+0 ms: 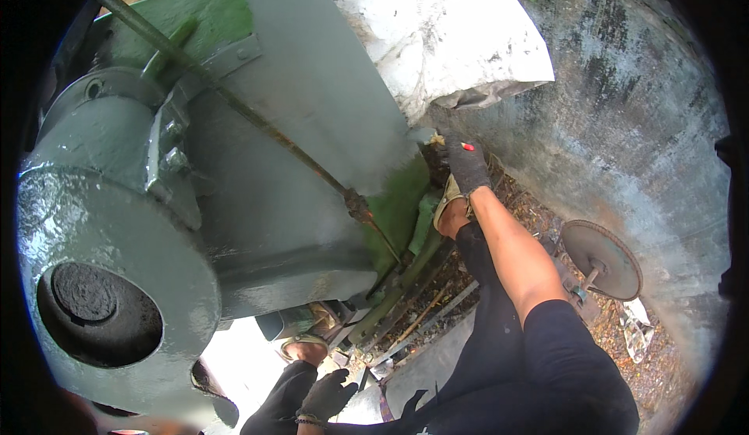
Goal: The person paints a large green metal machine part with gray paint using a brush. They repeatedly dip the brush into a small container and apply paint to the curved and flat surfaces of the object.
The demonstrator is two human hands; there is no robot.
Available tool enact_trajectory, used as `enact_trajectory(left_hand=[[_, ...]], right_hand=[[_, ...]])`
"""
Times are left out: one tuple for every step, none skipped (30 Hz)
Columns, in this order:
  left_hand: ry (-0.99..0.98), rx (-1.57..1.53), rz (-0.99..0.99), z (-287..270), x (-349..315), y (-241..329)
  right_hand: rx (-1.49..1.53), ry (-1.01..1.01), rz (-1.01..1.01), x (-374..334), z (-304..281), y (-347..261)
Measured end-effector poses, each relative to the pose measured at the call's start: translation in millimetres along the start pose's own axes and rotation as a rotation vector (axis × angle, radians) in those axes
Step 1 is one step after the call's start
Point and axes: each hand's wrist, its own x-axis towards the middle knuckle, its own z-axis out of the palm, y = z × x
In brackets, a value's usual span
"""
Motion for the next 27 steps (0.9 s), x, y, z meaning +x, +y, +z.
enact_trajectory(left_hand=[[-0.001, -0.091, -0.099, 4, -15, -14], [-0.004, -0.099, -0.119, 2, -16, -12], [-0.010, -0.107, -0.131, 0, -14, -9], [-0.010, -0.035, -0.101, -8, -13, 9], [-0.011, 0.037, -0.066, -15, -10, 23], [-0.004, 0.025, -0.080, -18, -12, 28], [0.001, 0.012, -0.096, -20, -13, 32], [0.007, -0.003, -0.110, -20, -14, 34], [0.003, 0.029, -0.080, -19, -12, 31], [0.008, 0.056, -0.069, -18, -16, 22], [0.000, 0.066, -0.054, -16, -11, 23], [-0.009, 0.078, -0.039, -15, -7, 24], [-0.010, 0.064, -0.065, -17, -8, 28], [-0.011, 0.050, -0.092, -19, -10, 31], [-0.009, 0.043, -0.103, -21, -12, 36], [-0.006, 0.041, -0.115, -25, -18, 43], [-0.003, 0.038, -0.131, -28, -23, 45], [-0.001, 0.057, -0.126, -27, -24, 42], [0.004, 0.074, -0.127, -26, -27, 38], [0.006, 0.091, -0.109, -25, -26, 38], [0.007, 0.071, -0.116, -25, -23, 39], [0.009, 0.051, -0.127, -25, -22, 40], [0.017, 0.028, -0.153, -25, -25, 39], [0.029, 0.022, -0.164, -25, -30, 33], [0.000, 0.035, -0.059, -24, 2, 48], [-0.016, 0.036, -0.036, -21, 10, 48], [-0.039, 0.039, -0.026, -21, 16, 55]], right_hand=[[-0.005, -0.007, 0.080, -18, 10, -47], [-0.032, 0.013, 0.064, -24, 7, -77], [-0.064, 0.041, 0.049, -28, 0, -105], [-0.101, 0.064, -0.057, -18, -4, -122], [-0.142, 0.090, -0.162, -8, -12, -138], [-0.153, 0.071, -0.280, 0, -16, -162], [-0.165, 0.049, -0.398, 7, -21, -187], [-0.187, 0.107, -0.447, 10, -25, -217], [-0.146, 0.097, -0.464, 17, -31, -238], [-0.165, 0.106, -0.500, 10, -37, -266], [-0.121, 0.203, -0.625, 17, -45, -268], [0.087, 0.214, -0.665, 19, -55, -265], [0.304, 0.209, -0.715, 18, -58, -265], [0.681, 0.112, -0.659, 11, -63, -267], [0.861, 0.028, -0.658, 14, -62, -259], [0.970, -0.017, -0.585, 12, -55, -254], [1.080, -0.064, -0.509, 9, -46, -250], [1.184, -0.103, -0.429, 8, -38, -238], [1.244, -0.165, -0.356, 8, -22, -220], [1.165, -0.213, -0.329, 22, -9, -196], [1.106, -0.167, -0.315, 26, 11, -163], [1.104, -0.147, -0.226, 27, 27, -127], [1.114, -0.141, -0.131, 21, 49, -100], [1.179, -0.170, 0.046, 9, 68, -79], [0.746, 0.028, -0.269, 38, 40, -2], [0.667, 0.074, -0.263, 36, 35, 29], [0.584, 0.122, -0.260, 33, 25, 57]])
